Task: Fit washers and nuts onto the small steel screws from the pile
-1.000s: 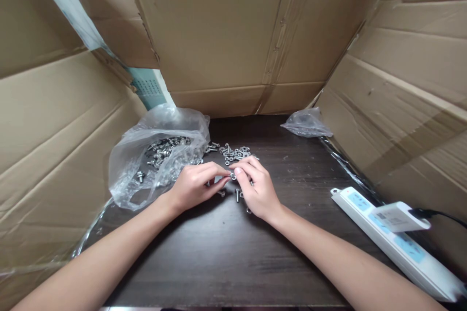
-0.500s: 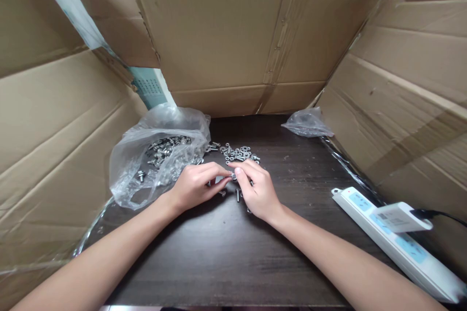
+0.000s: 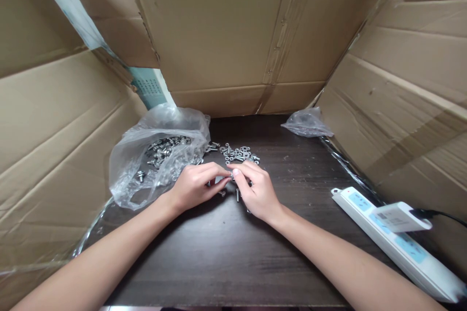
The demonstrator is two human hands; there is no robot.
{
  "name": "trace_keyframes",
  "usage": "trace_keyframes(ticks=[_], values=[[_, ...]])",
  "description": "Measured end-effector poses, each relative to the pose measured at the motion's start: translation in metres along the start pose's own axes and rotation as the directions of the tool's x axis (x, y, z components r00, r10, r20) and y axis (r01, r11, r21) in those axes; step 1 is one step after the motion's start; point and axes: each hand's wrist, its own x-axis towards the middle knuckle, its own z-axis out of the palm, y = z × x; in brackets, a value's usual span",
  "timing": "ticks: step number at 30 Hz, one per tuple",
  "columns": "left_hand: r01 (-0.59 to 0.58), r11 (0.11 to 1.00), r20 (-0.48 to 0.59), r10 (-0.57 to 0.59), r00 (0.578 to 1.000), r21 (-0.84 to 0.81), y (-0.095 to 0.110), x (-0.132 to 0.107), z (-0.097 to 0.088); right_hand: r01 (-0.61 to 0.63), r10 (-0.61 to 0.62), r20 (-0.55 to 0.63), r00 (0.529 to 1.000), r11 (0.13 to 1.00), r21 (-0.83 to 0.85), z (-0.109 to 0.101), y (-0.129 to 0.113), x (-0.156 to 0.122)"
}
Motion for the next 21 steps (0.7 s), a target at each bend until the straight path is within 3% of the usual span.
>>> trace_keyframes(ticks=[21], values=[[-0.007,1.000,-0.007,0.006,1.000,-0.013,0.0002,0.0012,-0.0005,-0.018,0.018,0.005,1.000,0.998,0.058,-0.0023,-0.0011,-0.0011]])
